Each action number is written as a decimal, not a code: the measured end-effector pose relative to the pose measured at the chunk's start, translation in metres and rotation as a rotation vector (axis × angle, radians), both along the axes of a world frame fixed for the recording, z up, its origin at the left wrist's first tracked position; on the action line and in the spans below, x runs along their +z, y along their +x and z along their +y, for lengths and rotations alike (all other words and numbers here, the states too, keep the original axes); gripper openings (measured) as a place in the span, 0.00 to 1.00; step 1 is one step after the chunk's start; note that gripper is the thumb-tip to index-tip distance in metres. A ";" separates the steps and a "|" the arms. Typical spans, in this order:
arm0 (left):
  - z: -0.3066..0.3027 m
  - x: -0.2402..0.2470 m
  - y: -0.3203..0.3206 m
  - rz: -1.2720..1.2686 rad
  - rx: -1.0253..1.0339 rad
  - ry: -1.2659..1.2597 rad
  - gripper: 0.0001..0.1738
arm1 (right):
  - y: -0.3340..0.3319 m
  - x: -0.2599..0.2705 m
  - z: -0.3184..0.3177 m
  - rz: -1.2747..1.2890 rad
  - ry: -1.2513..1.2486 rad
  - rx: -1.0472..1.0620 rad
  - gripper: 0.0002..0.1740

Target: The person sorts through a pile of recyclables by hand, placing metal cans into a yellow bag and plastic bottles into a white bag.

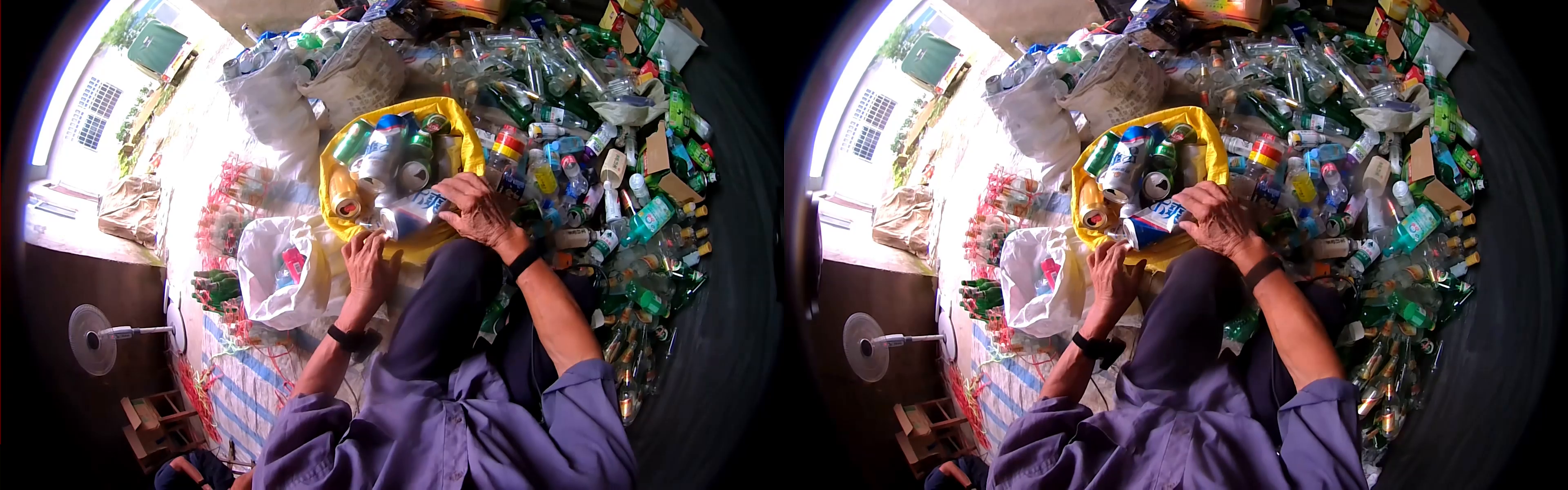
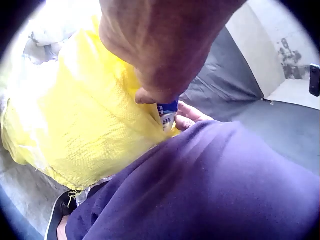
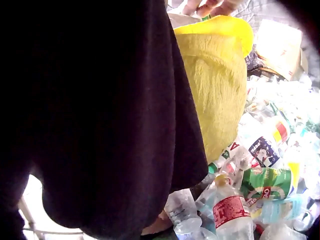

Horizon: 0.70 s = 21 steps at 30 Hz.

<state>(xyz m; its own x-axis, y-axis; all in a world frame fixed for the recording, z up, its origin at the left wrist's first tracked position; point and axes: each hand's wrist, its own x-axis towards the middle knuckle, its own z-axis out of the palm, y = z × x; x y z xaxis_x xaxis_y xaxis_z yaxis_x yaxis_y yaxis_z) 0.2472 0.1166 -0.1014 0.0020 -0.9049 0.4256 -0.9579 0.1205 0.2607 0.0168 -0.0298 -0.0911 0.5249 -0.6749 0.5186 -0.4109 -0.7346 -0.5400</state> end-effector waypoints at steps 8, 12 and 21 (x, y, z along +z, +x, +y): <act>-0.004 0.002 0.008 -0.132 -0.076 -0.103 0.11 | 0.013 -0.011 -0.005 0.143 -0.068 0.100 0.28; -0.008 0.005 0.007 -0.067 -0.152 -0.119 0.09 | 0.016 -0.013 -0.005 0.148 -0.090 0.094 0.27; -0.014 0.019 0.010 0.070 -0.196 -0.085 0.05 | 0.020 -0.020 -0.005 0.293 -0.056 0.042 0.23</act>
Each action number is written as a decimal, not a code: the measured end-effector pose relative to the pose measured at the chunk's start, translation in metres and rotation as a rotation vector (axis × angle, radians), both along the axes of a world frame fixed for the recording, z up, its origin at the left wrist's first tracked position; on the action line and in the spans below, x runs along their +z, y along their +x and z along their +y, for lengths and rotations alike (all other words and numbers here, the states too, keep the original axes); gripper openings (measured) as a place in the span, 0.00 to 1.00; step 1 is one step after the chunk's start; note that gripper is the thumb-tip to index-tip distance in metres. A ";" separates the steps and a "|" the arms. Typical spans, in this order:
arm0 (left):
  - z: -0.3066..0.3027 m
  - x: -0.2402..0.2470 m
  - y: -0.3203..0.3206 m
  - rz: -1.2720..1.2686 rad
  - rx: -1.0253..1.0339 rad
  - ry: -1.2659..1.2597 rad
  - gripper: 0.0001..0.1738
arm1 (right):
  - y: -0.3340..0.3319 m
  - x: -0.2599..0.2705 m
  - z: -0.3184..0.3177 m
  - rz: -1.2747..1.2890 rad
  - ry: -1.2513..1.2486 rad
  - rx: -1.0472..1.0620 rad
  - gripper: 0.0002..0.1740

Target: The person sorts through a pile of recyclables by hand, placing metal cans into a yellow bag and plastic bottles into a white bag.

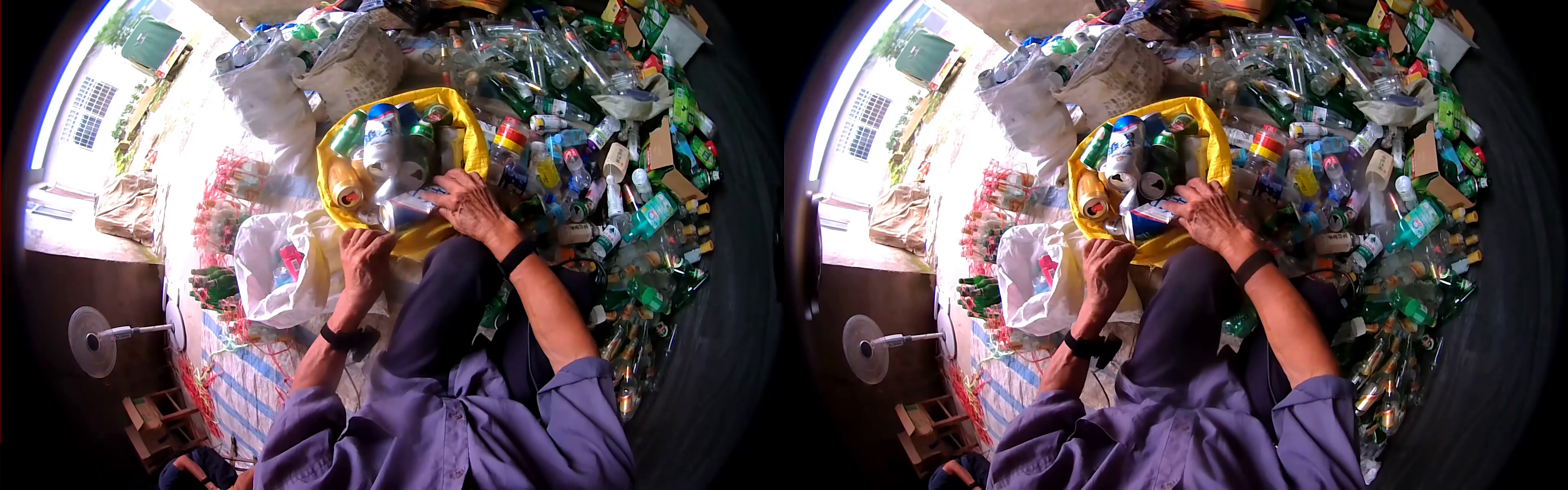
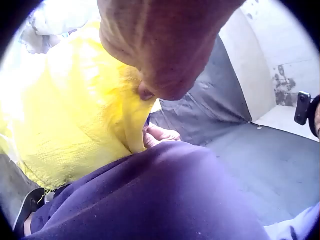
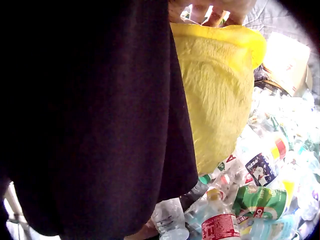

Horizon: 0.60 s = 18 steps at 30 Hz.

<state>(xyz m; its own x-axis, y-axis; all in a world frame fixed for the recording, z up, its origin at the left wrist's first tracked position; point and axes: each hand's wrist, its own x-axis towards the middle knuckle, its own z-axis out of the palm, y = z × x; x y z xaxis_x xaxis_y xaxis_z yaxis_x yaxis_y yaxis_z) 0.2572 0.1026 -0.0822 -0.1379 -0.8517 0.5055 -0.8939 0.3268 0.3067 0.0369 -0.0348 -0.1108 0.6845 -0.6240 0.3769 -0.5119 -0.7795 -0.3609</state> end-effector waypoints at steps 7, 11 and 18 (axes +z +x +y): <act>0.002 -0.005 -0.011 0.202 0.219 -0.051 0.06 | 0.000 -0.002 -0.001 -0.019 0.062 0.013 0.24; 0.032 -0.004 -0.014 0.344 0.416 -0.042 0.17 | -0.003 0.002 0.000 -0.032 0.059 0.023 0.24; 0.062 -0.056 -0.016 1.734 0.345 0.731 0.21 | -0.002 0.002 -0.001 -0.048 0.060 0.026 0.24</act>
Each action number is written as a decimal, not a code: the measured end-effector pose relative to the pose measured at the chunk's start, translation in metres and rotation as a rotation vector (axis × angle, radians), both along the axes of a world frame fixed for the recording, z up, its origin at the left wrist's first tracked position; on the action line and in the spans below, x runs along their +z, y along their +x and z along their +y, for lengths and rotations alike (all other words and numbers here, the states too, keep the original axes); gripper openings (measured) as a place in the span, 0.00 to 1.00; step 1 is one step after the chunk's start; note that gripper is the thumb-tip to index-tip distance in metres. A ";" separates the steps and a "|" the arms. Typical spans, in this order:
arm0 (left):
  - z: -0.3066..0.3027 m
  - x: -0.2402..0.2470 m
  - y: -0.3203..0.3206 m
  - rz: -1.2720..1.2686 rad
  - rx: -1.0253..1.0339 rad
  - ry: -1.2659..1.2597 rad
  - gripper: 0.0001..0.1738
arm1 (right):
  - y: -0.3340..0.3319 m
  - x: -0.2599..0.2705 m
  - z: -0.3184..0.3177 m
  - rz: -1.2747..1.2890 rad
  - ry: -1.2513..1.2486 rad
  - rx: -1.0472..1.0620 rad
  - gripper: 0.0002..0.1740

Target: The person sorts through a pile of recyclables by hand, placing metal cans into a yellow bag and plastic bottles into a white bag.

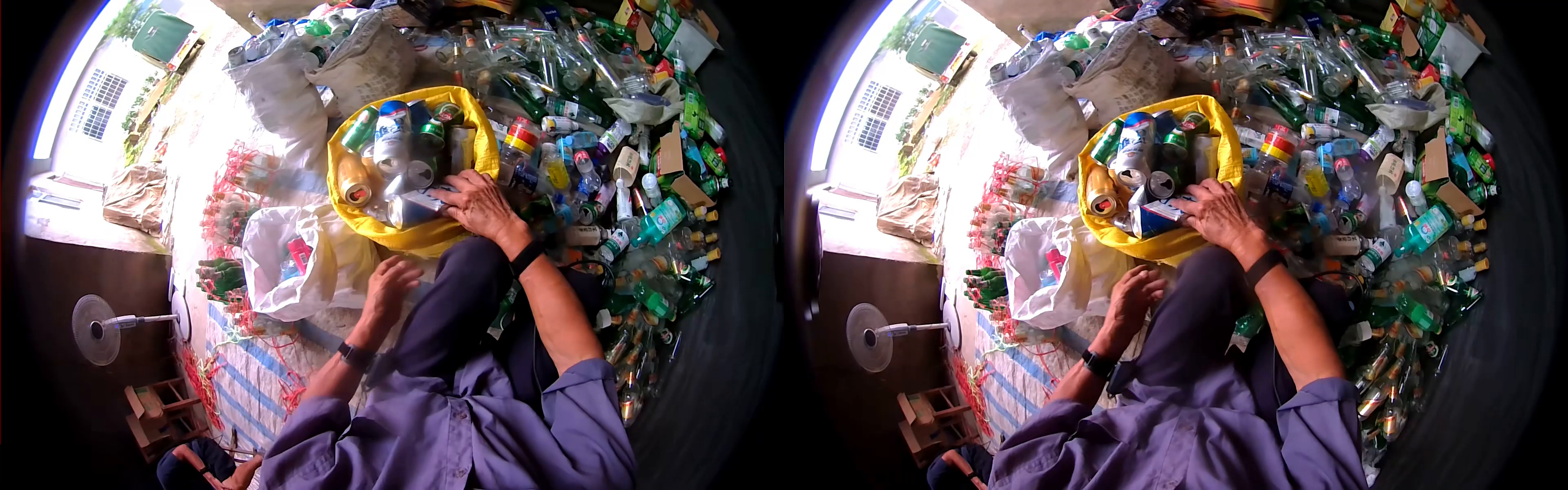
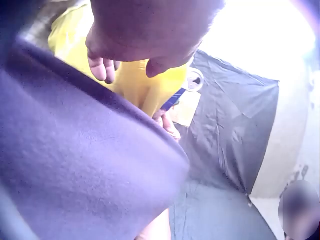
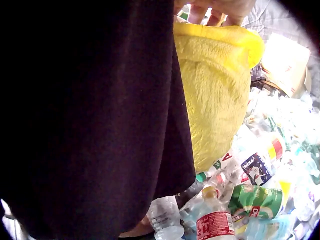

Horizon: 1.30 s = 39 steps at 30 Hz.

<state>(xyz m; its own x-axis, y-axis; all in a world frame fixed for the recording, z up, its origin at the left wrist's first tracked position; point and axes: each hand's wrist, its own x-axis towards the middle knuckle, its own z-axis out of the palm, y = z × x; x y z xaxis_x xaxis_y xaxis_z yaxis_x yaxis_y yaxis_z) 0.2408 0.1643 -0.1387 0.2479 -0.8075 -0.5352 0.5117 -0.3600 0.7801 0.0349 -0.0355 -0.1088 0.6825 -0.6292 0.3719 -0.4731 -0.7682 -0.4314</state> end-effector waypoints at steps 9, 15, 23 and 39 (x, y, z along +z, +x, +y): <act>-0.031 -0.017 -0.020 0.134 -0.156 -0.203 0.20 | -0.005 -0.001 -0.001 0.037 0.023 0.024 0.22; -0.027 -0.024 -0.015 0.252 -0.060 -0.267 0.12 | -0.002 -0.002 -0.001 0.078 0.041 0.020 0.22; -0.034 0.013 -0.028 0.527 0.130 -0.051 0.05 | 0.001 -0.004 0.000 0.149 0.024 -0.001 0.21; -0.027 0.072 -0.030 -0.460 -0.354 -0.158 0.13 | -0.003 0.009 0.006 -0.525 0.146 -0.463 0.18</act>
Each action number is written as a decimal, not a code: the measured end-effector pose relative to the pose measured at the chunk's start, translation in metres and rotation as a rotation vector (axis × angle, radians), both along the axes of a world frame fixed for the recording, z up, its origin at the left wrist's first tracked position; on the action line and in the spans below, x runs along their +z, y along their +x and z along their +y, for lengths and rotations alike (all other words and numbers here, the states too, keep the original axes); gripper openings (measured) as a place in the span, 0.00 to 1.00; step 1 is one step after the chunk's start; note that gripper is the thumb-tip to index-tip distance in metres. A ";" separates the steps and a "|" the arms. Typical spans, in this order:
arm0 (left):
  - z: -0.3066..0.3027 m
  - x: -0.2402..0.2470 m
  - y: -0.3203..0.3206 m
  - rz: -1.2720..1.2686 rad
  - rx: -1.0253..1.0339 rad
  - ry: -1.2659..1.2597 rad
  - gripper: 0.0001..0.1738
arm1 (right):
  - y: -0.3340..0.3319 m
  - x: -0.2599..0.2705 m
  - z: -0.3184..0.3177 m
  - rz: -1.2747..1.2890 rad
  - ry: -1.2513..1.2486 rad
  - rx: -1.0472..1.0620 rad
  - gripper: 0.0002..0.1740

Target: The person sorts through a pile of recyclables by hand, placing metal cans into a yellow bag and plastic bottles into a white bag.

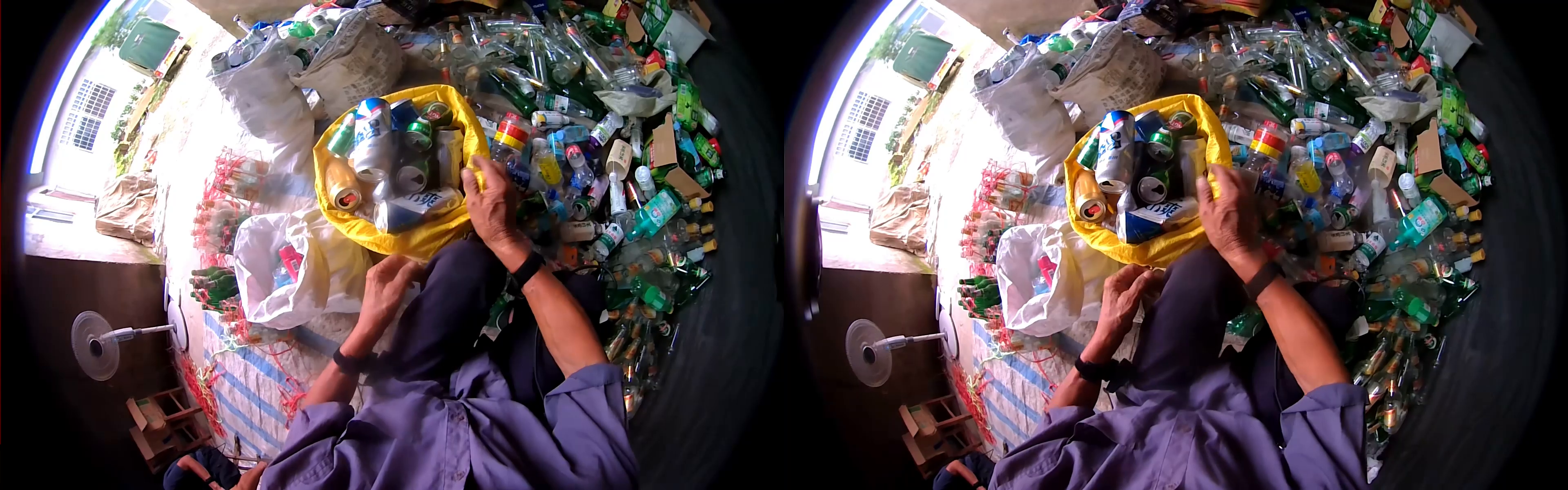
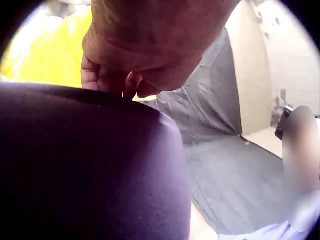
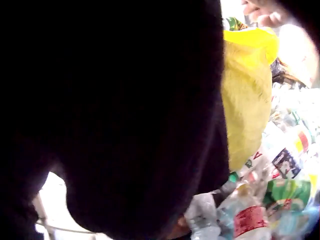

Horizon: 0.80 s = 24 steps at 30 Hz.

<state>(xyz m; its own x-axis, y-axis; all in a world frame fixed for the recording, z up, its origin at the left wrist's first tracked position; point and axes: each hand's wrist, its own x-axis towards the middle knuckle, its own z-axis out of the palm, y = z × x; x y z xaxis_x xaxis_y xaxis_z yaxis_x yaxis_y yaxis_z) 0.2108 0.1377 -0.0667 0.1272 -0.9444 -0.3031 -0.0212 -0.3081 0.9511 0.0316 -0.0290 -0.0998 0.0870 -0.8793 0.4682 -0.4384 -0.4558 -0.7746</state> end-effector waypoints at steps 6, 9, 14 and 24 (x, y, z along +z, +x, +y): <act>-0.031 0.024 0.005 -0.701 -0.190 -0.446 0.08 | -0.022 -0.074 -0.019 -0.370 0.972 -0.106 0.25; -0.057 0.034 0.000 -1.117 -0.386 -0.739 0.23 | -0.007 -0.120 -0.014 -0.727 0.969 0.015 0.23; -0.077 0.010 -0.003 -1.282 -0.439 -0.638 0.29 | -0.010 -0.072 -0.008 -1.127 1.237 0.057 0.17; -0.075 0.006 -0.007 -1.315 -0.471 -0.579 0.31 | -0.026 -0.058 -0.014 -1.253 1.301 0.114 0.09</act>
<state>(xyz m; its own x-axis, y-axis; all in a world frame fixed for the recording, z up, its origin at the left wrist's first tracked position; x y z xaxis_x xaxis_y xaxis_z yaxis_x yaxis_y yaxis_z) 0.2041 0.0622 -0.0604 -0.3358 -0.9205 0.1998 -0.9155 0.3688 0.1608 0.0060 -0.0426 -0.1580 0.3412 -0.7136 -0.6119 0.6099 0.6634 -0.4335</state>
